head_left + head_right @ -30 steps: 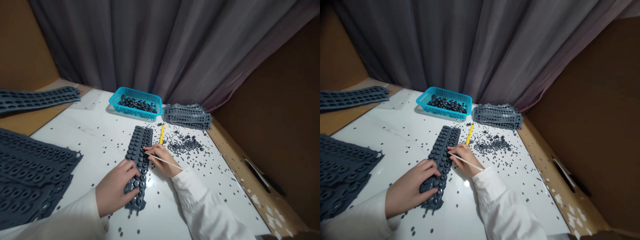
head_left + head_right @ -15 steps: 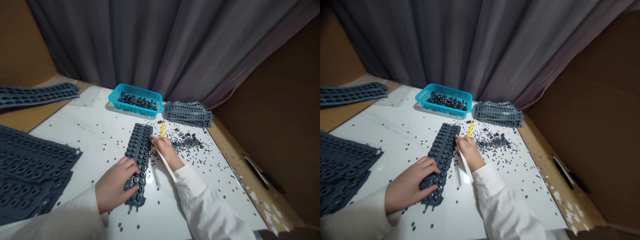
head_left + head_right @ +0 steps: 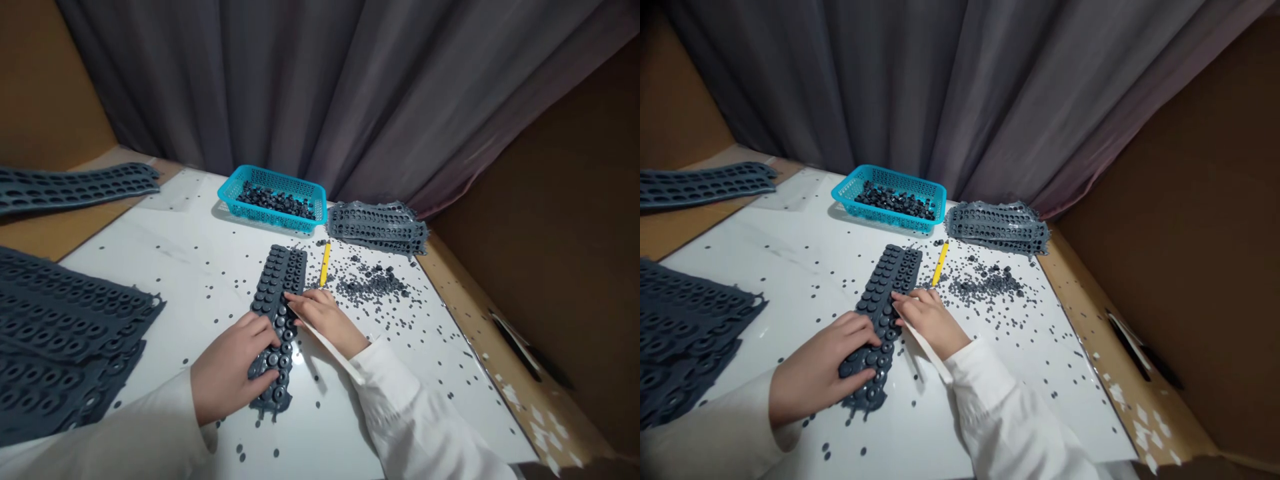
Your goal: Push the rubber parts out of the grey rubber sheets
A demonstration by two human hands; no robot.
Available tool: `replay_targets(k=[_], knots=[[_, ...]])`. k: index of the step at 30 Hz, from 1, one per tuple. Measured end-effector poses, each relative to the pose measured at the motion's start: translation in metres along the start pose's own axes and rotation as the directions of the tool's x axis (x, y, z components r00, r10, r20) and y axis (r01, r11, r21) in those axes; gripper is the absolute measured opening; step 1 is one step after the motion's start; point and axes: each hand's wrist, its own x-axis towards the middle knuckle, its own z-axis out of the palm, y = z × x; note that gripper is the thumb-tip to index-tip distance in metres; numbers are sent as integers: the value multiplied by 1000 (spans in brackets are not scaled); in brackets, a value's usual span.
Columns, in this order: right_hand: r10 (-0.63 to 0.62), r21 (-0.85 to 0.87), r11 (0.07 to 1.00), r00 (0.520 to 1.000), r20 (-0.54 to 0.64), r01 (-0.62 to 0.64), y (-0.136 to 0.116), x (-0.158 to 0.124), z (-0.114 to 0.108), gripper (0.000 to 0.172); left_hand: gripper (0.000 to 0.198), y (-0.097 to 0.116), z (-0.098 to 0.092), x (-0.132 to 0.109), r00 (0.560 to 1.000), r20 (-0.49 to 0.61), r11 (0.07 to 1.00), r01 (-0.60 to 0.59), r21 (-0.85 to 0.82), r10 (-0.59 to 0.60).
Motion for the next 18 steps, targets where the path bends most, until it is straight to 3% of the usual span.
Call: replay_targets(k=[4, 7, 11, 18], knots=[[60, -104, 992, 996, -64, -66, 5, 1, 2, 27, 18, 0, -1, 0, 1000, 0, 1000, -4, 12, 4], [145, 46, 989, 980, -134, -140, 2, -1, -3, 29, 18, 2, 0, 0, 1000, -5, 1000, -2, 10, 2], [96, 253, 965, 993, -68, -76, -14, -5, -12, 28, 18, 4, 0, 1, 999, -45, 1000, 7, 11, -7], [67, 198, 978, 998, 4, -67, -23, -6, -13, 26, 18, 5, -2, 1, 1000, -9, 1000, 21, 5, -21]])
